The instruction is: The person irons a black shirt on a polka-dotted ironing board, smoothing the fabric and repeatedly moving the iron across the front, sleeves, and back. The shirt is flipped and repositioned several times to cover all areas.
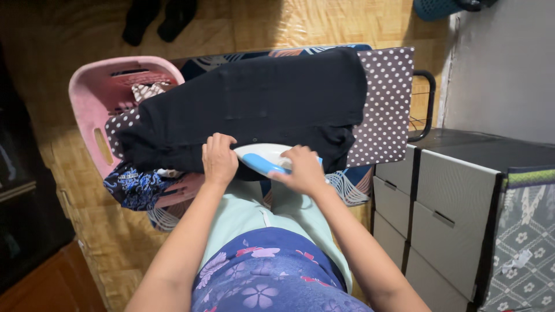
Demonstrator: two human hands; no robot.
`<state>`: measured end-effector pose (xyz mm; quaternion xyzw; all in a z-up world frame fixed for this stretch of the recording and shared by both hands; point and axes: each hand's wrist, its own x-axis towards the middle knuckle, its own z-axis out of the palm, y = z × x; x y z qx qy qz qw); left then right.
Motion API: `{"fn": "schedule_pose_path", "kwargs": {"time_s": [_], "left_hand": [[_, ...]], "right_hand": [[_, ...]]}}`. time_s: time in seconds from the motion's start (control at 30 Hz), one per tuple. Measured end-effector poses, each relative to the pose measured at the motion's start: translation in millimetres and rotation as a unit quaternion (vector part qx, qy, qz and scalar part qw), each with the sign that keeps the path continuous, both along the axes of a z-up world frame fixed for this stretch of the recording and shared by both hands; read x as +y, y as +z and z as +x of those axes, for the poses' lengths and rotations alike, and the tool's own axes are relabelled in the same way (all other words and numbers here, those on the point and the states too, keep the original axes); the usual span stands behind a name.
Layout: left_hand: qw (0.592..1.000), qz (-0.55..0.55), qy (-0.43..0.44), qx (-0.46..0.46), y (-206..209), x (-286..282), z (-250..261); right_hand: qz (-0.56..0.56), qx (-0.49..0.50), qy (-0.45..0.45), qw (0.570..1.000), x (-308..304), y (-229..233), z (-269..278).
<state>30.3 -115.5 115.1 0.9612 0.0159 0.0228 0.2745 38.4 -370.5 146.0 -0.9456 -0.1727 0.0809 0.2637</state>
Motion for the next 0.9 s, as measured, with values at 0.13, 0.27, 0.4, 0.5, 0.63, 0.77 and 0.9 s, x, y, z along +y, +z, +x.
{"fn": "schedule_pose_path", "kwargs": {"time_s": [0.13,0.27,0.4,0.5,0.63,0.77,0.9], "left_hand": [[0.993,-0.046,-0.109,-0.025,35,-35,2],[0.979,-0.111,-0.171,-0.026,54,-76,9],[0.963,-0.12,-0.243,-0.002,51,-113,39],[0.95,-0.093,-0.299,0.021,39,-145,76],[0.93,-0.043,-0.36,0.054,21,-195,118],[0.913,0.005,-0.404,0.058,-2,-253,161],[0.887,0.039,-0.457,0.059,-31,-304,192]], "right_hand": [[0.015,0.125,-0.349,0.929,-89,-23,12],[-0.073,0.204,-0.403,0.889,-142,-71,-4],[-0.043,0.174,-0.41,0.895,-158,-126,-18],[0.035,0.155,-0.445,0.881,-184,-150,-22],[0.286,0.259,-0.487,0.784,-211,-165,-27],[0.436,0.326,-0.481,0.687,-214,-160,-28],[0.446,0.36,-0.496,0.652,-199,-142,-22]]}}
